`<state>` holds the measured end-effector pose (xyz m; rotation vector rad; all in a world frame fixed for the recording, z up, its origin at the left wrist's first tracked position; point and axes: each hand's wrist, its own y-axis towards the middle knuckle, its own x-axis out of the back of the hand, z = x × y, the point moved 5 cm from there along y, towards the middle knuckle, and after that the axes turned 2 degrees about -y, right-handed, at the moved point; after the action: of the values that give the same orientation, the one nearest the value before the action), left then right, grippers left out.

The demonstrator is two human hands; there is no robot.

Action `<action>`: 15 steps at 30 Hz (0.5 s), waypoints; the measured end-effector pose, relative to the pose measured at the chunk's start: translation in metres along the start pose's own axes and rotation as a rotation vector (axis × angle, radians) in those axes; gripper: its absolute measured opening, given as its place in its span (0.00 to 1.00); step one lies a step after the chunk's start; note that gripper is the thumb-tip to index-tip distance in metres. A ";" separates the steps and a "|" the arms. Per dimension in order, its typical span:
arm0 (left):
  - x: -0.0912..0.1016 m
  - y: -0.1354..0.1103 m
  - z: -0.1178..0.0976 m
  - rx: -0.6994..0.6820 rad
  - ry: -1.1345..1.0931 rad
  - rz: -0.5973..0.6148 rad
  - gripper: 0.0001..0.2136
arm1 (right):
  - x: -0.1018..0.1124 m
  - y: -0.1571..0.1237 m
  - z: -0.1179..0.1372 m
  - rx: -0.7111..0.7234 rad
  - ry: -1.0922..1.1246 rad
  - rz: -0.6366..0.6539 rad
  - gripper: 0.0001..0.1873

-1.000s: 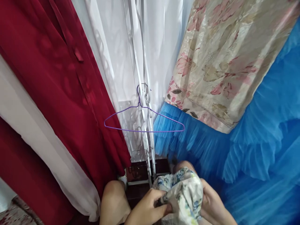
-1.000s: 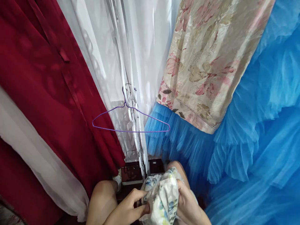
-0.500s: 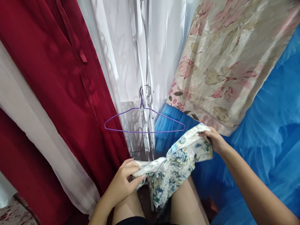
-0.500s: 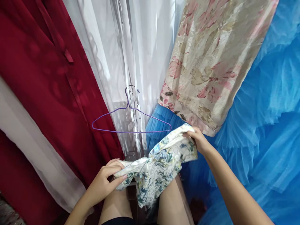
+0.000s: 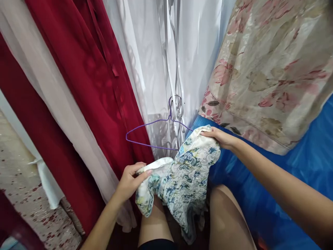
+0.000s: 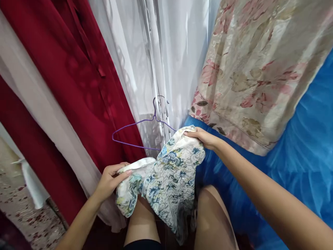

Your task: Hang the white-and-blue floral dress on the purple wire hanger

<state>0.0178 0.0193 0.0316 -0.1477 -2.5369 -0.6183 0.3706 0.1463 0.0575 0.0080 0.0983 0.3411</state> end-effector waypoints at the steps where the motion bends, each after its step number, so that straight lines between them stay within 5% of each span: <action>1: 0.009 0.003 0.009 -0.032 0.138 0.005 0.16 | 0.003 -0.004 0.000 0.001 0.007 0.010 0.17; 7: 0.055 0.042 0.046 -0.024 0.638 -0.031 0.09 | 0.003 -0.018 0.013 -0.006 -0.030 0.082 0.21; 12: 0.063 0.083 0.019 -0.055 0.768 -0.291 0.07 | -0.002 -0.025 0.022 -0.010 -0.024 0.047 0.21; 15: 0.053 0.102 0.003 -0.184 0.621 -0.333 0.08 | 0.000 -0.030 0.020 -0.027 -0.012 0.005 0.19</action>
<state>-0.0062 0.1107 0.0970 0.3589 -1.9094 -0.8672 0.3825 0.1184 0.0763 -0.0170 0.0822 0.3476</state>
